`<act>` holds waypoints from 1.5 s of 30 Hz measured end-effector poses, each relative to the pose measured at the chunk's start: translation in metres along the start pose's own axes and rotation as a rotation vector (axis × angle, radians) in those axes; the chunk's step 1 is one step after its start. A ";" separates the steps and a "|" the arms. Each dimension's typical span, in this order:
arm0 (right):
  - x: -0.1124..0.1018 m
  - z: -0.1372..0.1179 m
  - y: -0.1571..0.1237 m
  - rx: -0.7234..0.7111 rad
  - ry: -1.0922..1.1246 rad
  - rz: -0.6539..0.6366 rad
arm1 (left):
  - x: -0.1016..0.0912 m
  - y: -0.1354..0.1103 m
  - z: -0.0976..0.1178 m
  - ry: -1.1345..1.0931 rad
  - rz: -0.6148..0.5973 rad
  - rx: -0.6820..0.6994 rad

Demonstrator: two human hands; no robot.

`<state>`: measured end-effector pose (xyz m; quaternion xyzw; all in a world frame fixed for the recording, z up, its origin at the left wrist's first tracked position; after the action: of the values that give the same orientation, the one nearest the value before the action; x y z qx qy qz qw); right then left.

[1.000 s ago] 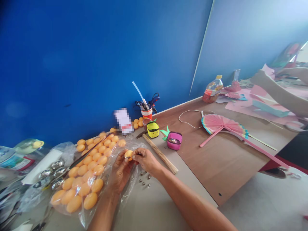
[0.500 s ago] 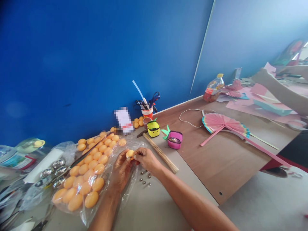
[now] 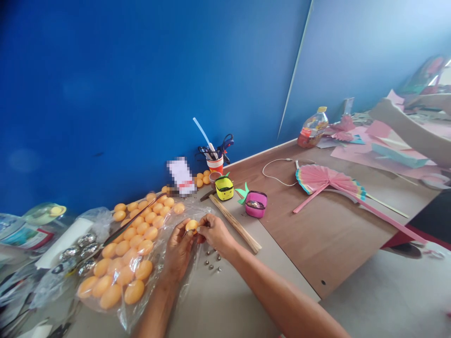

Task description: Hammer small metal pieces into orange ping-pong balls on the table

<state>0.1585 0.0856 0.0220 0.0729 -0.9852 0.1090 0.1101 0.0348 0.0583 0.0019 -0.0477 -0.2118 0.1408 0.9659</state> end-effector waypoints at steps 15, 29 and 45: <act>-0.013 -0.028 0.004 -0.084 -0.330 -0.186 | 0.003 0.000 0.003 -0.214 0.026 -0.090; -0.015 -0.007 -0.009 -0.154 -1.215 -0.384 | 0.000 0.005 0.006 -0.283 -0.005 -0.088; -0.005 -0.030 -0.004 -0.231 -0.894 -0.363 | -0.002 0.005 0.006 -0.318 -0.001 -0.117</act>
<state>0.1700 0.0894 0.0498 0.2701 -0.9131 -0.0640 -0.2987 0.0293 0.0626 0.0061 -0.0810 -0.3699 0.1334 0.9158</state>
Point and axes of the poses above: each hand's wrist, its own y-axis towards the middle knuckle, its own x-axis out of the palm, z = x × y, the point moved 10 cm from there along y, towards the middle knuckle, and after that the axes turned 5 degrees about z, right-handed, at the moved point
